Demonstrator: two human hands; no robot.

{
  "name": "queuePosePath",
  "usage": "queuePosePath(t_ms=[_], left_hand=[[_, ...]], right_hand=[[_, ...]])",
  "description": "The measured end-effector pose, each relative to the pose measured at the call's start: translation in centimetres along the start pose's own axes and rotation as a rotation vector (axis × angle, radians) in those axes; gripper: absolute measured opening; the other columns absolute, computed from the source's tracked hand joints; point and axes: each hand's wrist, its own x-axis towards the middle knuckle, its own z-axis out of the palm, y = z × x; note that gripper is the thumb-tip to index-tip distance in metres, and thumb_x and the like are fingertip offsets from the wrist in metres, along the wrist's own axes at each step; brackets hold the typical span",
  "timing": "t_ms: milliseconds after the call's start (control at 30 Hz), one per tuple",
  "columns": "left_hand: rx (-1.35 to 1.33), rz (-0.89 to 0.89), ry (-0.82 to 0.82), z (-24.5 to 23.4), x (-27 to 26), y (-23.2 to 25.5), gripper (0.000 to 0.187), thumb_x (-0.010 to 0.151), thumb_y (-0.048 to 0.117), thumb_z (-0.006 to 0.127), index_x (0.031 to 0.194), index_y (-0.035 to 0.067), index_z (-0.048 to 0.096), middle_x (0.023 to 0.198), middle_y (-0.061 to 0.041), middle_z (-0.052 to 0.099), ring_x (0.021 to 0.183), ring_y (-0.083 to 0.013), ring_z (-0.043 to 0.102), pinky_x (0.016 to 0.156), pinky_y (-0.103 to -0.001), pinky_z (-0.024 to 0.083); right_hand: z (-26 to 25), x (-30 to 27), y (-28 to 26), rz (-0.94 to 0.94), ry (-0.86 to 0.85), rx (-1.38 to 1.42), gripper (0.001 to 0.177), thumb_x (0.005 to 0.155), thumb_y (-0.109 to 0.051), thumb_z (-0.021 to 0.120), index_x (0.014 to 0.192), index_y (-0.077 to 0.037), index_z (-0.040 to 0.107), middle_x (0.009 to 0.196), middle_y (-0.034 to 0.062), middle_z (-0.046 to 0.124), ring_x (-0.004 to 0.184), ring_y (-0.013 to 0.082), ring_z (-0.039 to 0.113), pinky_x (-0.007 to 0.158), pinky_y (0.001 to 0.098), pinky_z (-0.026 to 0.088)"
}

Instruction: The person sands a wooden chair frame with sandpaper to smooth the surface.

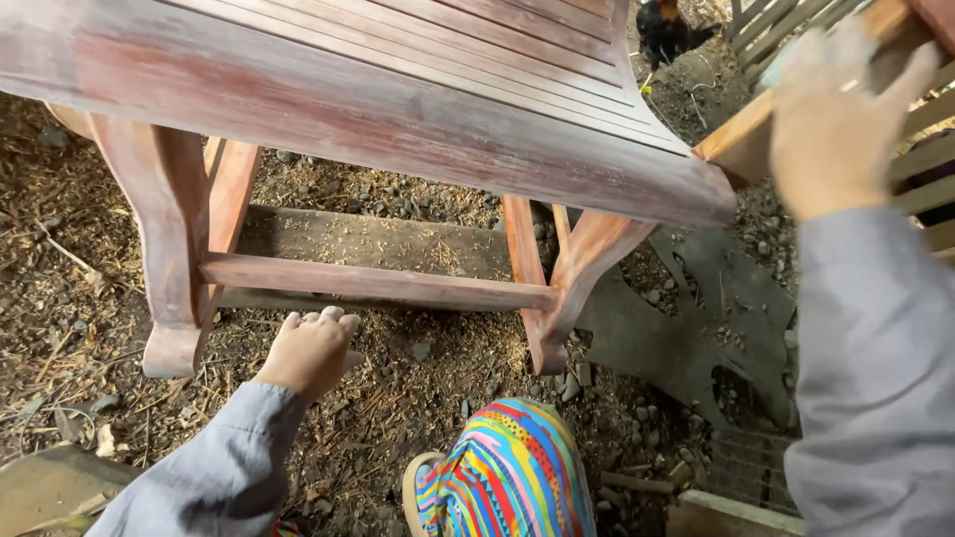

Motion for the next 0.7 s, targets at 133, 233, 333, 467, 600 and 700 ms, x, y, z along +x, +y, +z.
queuePosePath(t_ms=[133, 233, 333, 467, 600, 700], left_hand=[[0.029, -0.001, -0.002, -0.1, 0.4, 0.3, 0.041, 0.096, 0.051, 0.064, 0.120, 0.018, 0.056, 0.124, -0.006, 0.065, 0.108, -0.0226, 0.070, 0.106, -0.048, 0.051], [0.059, 0.012, 0.007, 0.4, 0.6, 0.3, 0.042, 0.095, 0.052, 0.065, 0.118, 0.018, 0.056, 0.119, -0.004, 0.067, 0.104, -0.0223, 0.071, 0.103, -0.048, 0.052], [0.082, 0.033, 0.017, 0.8, 0.8, 0.2, 0.043, 0.096, 0.052, 0.063, 0.119, 0.017, 0.055, 0.120, -0.006, 0.066, 0.103, -0.0233, 0.072, 0.101, -0.048, 0.053], [0.055, -0.004, -0.010, 0.4, 0.6, 0.2, 0.040, 0.095, 0.051, 0.065, 0.115, 0.017, 0.057, 0.118, -0.005, 0.067, 0.102, -0.0228, 0.072, 0.102, -0.049, 0.052], [0.055, -0.006, -0.030, 0.7, 0.6, 0.0, 0.042, 0.095, 0.052, 0.064, 0.117, 0.017, 0.056, 0.120, -0.007, 0.067, 0.104, -0.0236, 0.072, 0.103, -0.050, 0.051], [0.057, 0.002, 0.040, 1.4, 1.2, -0.1, 0.042, 0.093, 0.053, 0.066, 0.114, 0.018, 0.055, 0.117, -0.006, 0.067, 0.102, -0.0256, 0.072, 0.098, -0.048, 0.051]], right_hand=[[-15.3, -1.0, -5.1, 0.458, -0.395, 1.168, 0.030, 0.112, -0.022, 0.024, 0.099, -0.018, 0.051, 0.134, 0.0125, 0.041, 0.118, 0.0221, 0.039, 0.092, 0.0450, 0.018], [-3.4, -0.7, -0.9, 0.074, -0.230, 0.317, 0.037, 0.104, -0.012, 0.036, 0.110, -0.016, 0.072, 0.148, 0.0109, 0.045, 0.158, 0.0310, 0.035, 0.122, 0.0698, 0.004], [-2.5, -1.7, -1.1, -0.280, -0.042, -0.811, 0.041, 0.093, -0.022, 0.070, 0.132, -0.010, 0.066, 0.126, 0.0034, 0.055, 0.138, 0.0208, 0.050, 0.116, 0.0518, 0.033], [-7.3, -2.2, -2.1, -0.185, -0.304, 0.348, 0.024, 0.111, -0.017, 0.047, 0.115, -0.022, 0.071, 0.134, -0.0023, 0.069, 0.161, 0.0388, 0.040, 0.121, 0.0789, 0.006], [1.4, -2.6, 2.2, -0.130, 0.214, 0.130, 0.058, 0.102, 0.006, 0.054, 0.155, -0.005, 0.073, 0.166, 0.0111, 0.068, 0.179, 0.0292, 0.039, 0.132, 0.0722, 0.008], [-2.8, -4.7, -2.2, 0.121, 0.137, 0.452, 0.060, 0.109, -0.004, 0.044, 0.167, 0.010, 0.043, 0.178, 0.0166, 0.029, 0.160, 0.0462, 0.019, 0.111, 0.0875, -0.003]])
